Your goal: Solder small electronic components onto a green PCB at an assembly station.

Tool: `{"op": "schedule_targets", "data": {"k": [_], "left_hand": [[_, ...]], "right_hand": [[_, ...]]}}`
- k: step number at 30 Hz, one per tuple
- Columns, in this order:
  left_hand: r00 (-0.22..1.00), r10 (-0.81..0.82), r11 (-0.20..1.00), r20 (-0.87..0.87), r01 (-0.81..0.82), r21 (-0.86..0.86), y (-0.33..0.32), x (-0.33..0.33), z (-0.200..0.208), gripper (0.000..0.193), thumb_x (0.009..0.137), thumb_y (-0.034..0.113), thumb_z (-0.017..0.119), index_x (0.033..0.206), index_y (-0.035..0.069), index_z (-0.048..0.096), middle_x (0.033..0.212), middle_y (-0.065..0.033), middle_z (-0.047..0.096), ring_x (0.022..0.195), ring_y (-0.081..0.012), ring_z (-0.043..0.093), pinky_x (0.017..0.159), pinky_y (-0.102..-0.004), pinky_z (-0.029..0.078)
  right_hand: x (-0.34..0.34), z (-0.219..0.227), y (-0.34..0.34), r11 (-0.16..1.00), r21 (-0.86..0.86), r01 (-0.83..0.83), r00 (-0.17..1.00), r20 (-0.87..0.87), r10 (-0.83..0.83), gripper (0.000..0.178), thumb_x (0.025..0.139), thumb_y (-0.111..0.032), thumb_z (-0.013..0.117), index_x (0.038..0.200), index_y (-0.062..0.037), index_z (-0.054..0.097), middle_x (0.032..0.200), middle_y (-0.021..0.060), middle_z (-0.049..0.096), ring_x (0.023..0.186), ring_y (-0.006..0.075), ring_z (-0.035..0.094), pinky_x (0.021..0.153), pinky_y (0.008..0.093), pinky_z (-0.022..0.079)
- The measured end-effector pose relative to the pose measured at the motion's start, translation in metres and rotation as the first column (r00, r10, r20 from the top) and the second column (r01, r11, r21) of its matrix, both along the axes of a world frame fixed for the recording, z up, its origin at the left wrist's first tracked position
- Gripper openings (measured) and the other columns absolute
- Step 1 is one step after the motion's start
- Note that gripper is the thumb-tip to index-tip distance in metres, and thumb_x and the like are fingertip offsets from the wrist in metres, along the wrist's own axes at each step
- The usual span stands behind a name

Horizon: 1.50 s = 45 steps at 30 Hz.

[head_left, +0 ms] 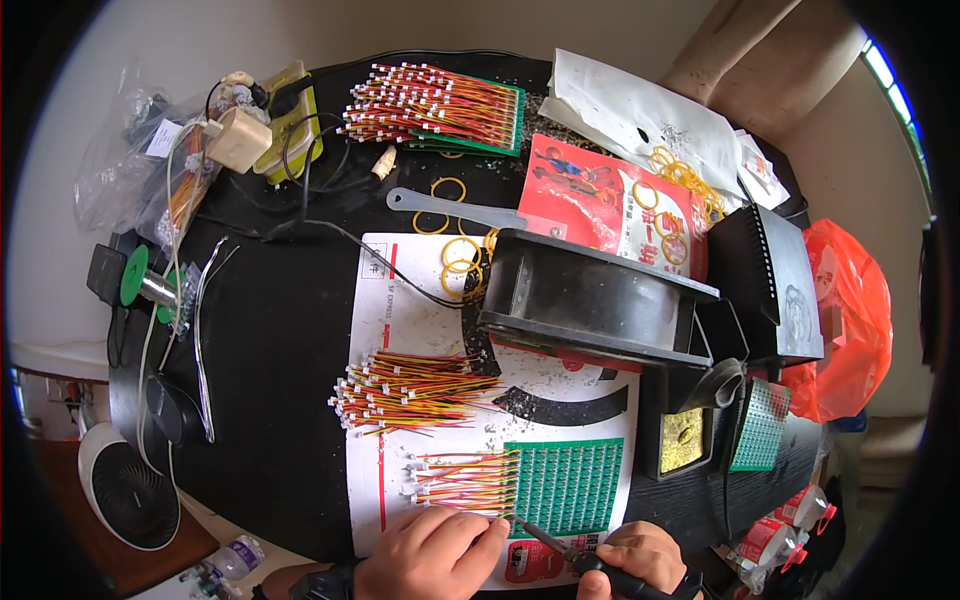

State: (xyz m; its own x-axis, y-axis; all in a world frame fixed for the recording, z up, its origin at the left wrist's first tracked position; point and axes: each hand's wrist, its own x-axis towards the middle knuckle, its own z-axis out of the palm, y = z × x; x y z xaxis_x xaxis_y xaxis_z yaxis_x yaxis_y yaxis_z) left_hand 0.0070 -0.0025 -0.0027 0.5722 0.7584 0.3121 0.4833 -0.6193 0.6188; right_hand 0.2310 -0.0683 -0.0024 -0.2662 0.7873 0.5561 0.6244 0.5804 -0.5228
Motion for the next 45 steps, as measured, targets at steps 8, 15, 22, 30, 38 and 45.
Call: {"op": "schedule_targets", "data": {"k": [8, 15, 22, 30, 38, 45], "left_hand": [[1.000, 0.002, 1.000, -0.021, -0.002, -0.014, -0.002, -0.001, 0.000, 0.010, 0.085, 0.001, 0.072, 0.094, -0.002, 0.074, 0.089, -0.0109, 0.066, 0.081, -0.0280, 0.066, 0.073, -0.0370, 0.055], [0.999, 0.052, 0.997, -0.005, -0.052, -0.050, -0.005, -0.002, -0.001, 0.010, 0.084, -0.001, 0.071, 0.094, -0.002, 0.074, 0.091, -0.0123, 0.067, 0.085, -0.0303, 0.067, 0.076, -0.0381, 0.056], [0.999, 0.037, 0.996, 0.017, -0.036, -0.076, -0.003, -0.001, -0.001, 0.012, 0.084, -0.003, 0.071, 0.095, -0.003, 0.073, 0.092, -0.0140, 0.066, 0.086, -0.0317, 0.067, 0.078, -0.0393, 0.056], [0.999, 0.034, 0.996, 0.021, -0.032, -0.088, -0.001, -0.002, -0.001, 0.013, 0.083, -0.004, 0.070, 0.095, -0.004, 0.073, 0.091, -0.0139, 0.066, 0.085, -0.0315, 0.067, 0.077, -0.0389, 0.056], [0.999, 0.045, 0.996, 0.019, -0.044, -0.075, -0.002, -0.001, 0.000, 0.014, 0.082, -0.004, 0.071, 0.096, -0.004, 0.073, 0.092, -0.0137, 0.066, 0.087, -0.0313, 0.067, 0.078, -0.0391, 0.056], [0.999, 0.036, 0.996, 0.009, -0.035, -0.077, -0.003, -0.002, -0.002, 0.013, 0.082, -0.005, 0.071, 0.095, -0.005, 0.072, 0.091, -0.0138, 0.065, 0.086, -0.0312, 0.066, 0.077, -0.0384, 0.056]], "right_hand": [[-0.008, 0.007, 0.006, 0.991, -0.093, 0.093, 0.946, -0.303, -0.117, 0.017, 0.092, -0.004, 0.067, 0.092, 0.0104, 0.057, 0.069, 0.0162, 0.057, 0.049, 0.0260, 0.053, 0.045, 0.0376, 0.045], [-0.012, 0.004, 0.008, 0.991, -0.113, 0.073, 0.943, -0.315, -0.105, 0.013, 0.091, 0.000, 0.065, 0.091, 0.0098, 0.057, 0.070, 0.0154, 0.057, 0.049, 0.0253, 0.053, 0.045, 0.0376, 0.045], [-0.010, 0.007, 0.008, 0.988, -0.132, 0.074, 0.949, -0.294, -0.111, 0.014, 0.091, -0.001, 0.066, 0.093, 0.0095, 0.057, 0.070, 0.0149, 0.057, 0.049, 0.0249, 0.053, 0.046, 0.0372, 0.046], [-0.012, 0.003, 0.009, 0.991, -0.105, 0.077, 0.956, -0.276, -0.104, 0.015, 0.092, -0.003, 0.066, 0.092, 0.0097, 0.058, 0.071, 0.0154, 0.058, 0.049, 0.0254, 0.053, 0.046, 0.0373, 0.045], [-0.011, 0.007, 0.006, 0.989, -0.118, 0.093, 0.965, -0.236, -0.119, 0.014, 0.093, -0.005, 0.067, 0.091, 0.0072, 0.059, 0.071, 0.0151, 0.058, 0.050, 0.0262, 0.053, 0.045, 0.0376, 0.045], [-0.010, 0.004, 0.007, 0.990, -0.112, 0.084, 0.932, -0.344, -0.118, 0.019, 0.095, -0.007, 0.066, 0.092, 0.0089, 0.057, 0.067, 0.0143, 0.056, 0.050, 0.0248, 0.054, 0.046, 0.0371, 0.045]]}}
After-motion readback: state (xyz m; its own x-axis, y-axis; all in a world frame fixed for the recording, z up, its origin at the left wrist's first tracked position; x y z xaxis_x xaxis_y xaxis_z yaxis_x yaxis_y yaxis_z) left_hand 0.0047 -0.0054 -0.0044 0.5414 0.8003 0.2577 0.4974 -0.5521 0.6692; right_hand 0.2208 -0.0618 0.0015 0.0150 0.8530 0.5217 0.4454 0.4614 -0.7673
